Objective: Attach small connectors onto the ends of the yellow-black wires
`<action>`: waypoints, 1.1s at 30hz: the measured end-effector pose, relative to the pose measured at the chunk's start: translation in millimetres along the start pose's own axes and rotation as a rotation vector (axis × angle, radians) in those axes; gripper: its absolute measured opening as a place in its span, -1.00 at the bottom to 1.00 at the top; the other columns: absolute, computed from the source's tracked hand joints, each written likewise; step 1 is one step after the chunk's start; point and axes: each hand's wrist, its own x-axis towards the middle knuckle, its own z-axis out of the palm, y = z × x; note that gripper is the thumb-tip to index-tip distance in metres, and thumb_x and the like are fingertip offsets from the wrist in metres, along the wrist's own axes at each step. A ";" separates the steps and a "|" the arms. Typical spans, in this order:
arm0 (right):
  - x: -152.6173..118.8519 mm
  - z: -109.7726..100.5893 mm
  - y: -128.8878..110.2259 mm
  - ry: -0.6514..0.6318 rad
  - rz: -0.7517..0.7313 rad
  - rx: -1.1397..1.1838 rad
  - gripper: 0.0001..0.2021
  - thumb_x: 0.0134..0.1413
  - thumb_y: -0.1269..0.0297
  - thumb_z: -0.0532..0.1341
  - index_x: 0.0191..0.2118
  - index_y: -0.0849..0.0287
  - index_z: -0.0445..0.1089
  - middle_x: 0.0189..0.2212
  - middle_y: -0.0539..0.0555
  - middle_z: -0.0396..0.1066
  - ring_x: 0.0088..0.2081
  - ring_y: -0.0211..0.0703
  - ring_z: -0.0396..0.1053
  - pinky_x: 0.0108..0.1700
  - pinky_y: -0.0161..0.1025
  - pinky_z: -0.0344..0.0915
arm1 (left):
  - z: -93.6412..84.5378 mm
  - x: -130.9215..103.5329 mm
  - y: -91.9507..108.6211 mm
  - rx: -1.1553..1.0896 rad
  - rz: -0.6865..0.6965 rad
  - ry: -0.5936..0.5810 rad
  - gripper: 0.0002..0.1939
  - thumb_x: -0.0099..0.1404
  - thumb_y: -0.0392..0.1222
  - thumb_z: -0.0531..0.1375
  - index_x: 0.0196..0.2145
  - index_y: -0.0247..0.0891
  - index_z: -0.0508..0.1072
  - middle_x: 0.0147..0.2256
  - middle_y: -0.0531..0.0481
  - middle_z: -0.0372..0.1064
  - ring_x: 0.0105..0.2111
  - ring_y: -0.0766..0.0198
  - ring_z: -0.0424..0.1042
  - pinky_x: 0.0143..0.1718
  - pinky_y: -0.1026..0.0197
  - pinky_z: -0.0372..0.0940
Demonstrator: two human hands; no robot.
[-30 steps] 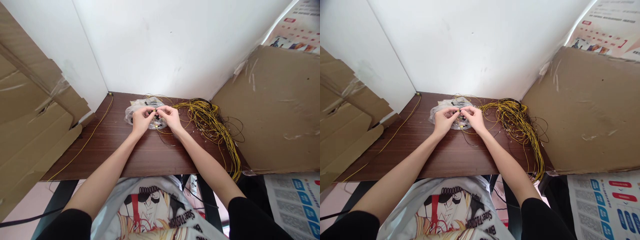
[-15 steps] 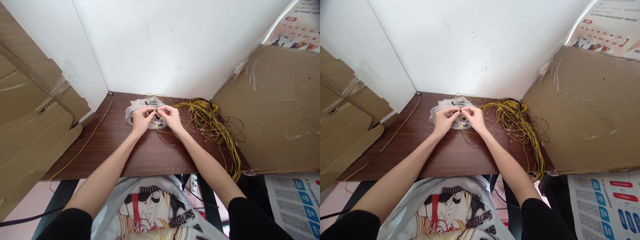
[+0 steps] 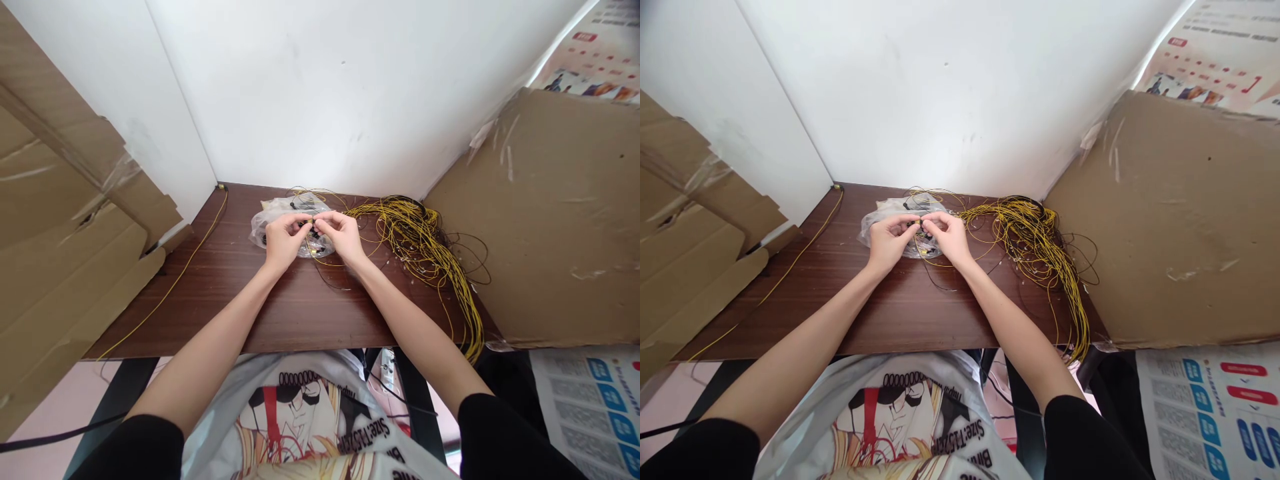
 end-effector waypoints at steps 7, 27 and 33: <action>-3.1 3.5 -6.1 0.038 0.092 0.129 -0.77 -0.22 0.16 0.36 -0.39 0.19 0.49 -0.50 0.00 0.45 -0.46 -0.30 0.33 -0.32 -0.28 0.32 | 0.2 -2.1 -0.1 0.022 0.056 0.018 -0.85 0.11 -0.26 0.23 -0.35 -0.25 0.59 -0.56 0.04 0.35 -0.56 0.39 0.22 -0.48 0.30 0.19; -0.7 1.5 -6.7 0.017 0.342 0.393 -0.77 -0.33 0.26 0.43 -0.43 0.19 0.49 -0.49 -0.02 0.45 -0.44 -0.35 0.36 -0.25 -0.32 0.37 | 2.4 -2.9 -0.4 -0.015 0.044 0.008 -0.84 0.10 -0.27 0.23 -0.33 -0.27 0.56 -0.49 0.01 0.41 -0.52 0.37 0.27 -0.45 0.29 0.24; -0.4 1.2 -5.7 0.035 0.244 0.335 -0.80 -0.31 0.27 0.40 -0.43 0.17 0.49 -0.48 -0.03 0.43 -0.44 -0.35 0.33 -0.27 -0.30 0.33 | 2.3 -2.3 -1.2 0.000 0.030 0.015 -0.83 0.09 -0.27 0.23 -0.32 -0.27 0.57 -0.54 0.04 0.36 -0.54 0.37 0.26 -0.46 0.29 0.22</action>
